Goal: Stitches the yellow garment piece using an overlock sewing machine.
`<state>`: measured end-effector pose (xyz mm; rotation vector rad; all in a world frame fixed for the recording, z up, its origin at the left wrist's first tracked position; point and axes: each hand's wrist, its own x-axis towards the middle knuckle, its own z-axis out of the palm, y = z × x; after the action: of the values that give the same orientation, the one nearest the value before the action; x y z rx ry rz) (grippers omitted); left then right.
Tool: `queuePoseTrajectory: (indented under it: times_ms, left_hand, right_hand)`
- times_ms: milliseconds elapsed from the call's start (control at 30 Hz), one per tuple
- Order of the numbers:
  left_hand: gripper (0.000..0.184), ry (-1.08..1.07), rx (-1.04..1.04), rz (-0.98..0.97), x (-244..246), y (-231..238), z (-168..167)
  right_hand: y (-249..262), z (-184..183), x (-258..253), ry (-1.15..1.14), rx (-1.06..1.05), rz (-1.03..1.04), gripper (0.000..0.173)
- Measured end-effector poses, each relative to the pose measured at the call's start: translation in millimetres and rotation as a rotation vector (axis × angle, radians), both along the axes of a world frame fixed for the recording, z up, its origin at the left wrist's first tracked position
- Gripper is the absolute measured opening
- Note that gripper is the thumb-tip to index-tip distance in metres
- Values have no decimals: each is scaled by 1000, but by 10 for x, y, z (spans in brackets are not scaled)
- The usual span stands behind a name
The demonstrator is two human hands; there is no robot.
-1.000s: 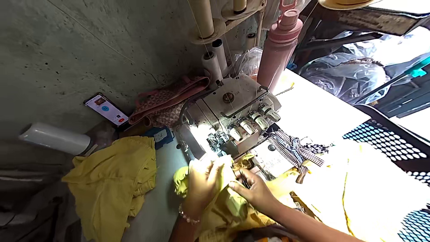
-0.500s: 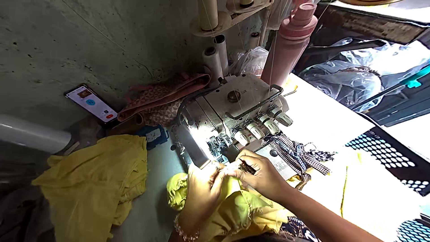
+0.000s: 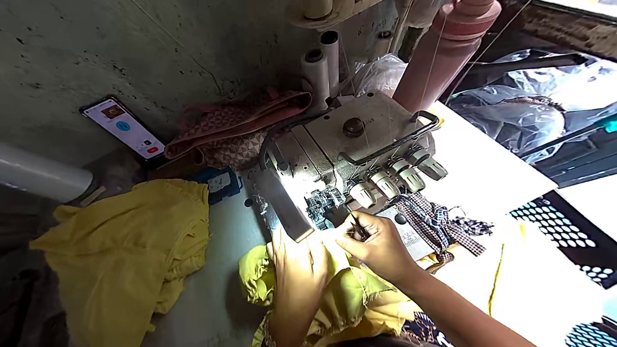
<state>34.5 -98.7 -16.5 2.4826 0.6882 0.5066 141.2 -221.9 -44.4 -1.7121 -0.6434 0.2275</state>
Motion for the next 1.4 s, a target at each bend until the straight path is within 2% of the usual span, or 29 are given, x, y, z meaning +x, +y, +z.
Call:
queuePoseTrajectory:
  times_ms: [133,333,433,533,733,833,933,1133,1400]
  left_hand:
    - [39,155,-104,20,69,62,85]
    - [48,268,-133,37,136,148,118]
    - [51,248,-149,54,187,192,128]
    - [54,243,-145,29,181,240,109]
    - [61,131,-206,-54,76,362,5]
    - [70,116,-189,-17,73,348,-22]
    - [62,45,-146,-15,91,348,-72]
    - [53,78,-121,-25,113,359,-70]
    - [59,118,-96,-24,135,364,-50]
  right_hand:
    - [6,7,-8,-261,-130,-86,23]
    - [93,24,47,-338,-152,-158,23]
    - [150,17,67,-417,-168,-214,23]
    - [131,-13,68,-341,-124,-190,21]
    - [21,-14,142,-202,-25,-10,19]
    - [-19,-5,165,-253,-61,48,20]
    - [-16,23,167,-355,-128,10,21]
    - [1,98,158,-421,-219,-18,23]
    - [27,117,174,-421,-243,-34,23]
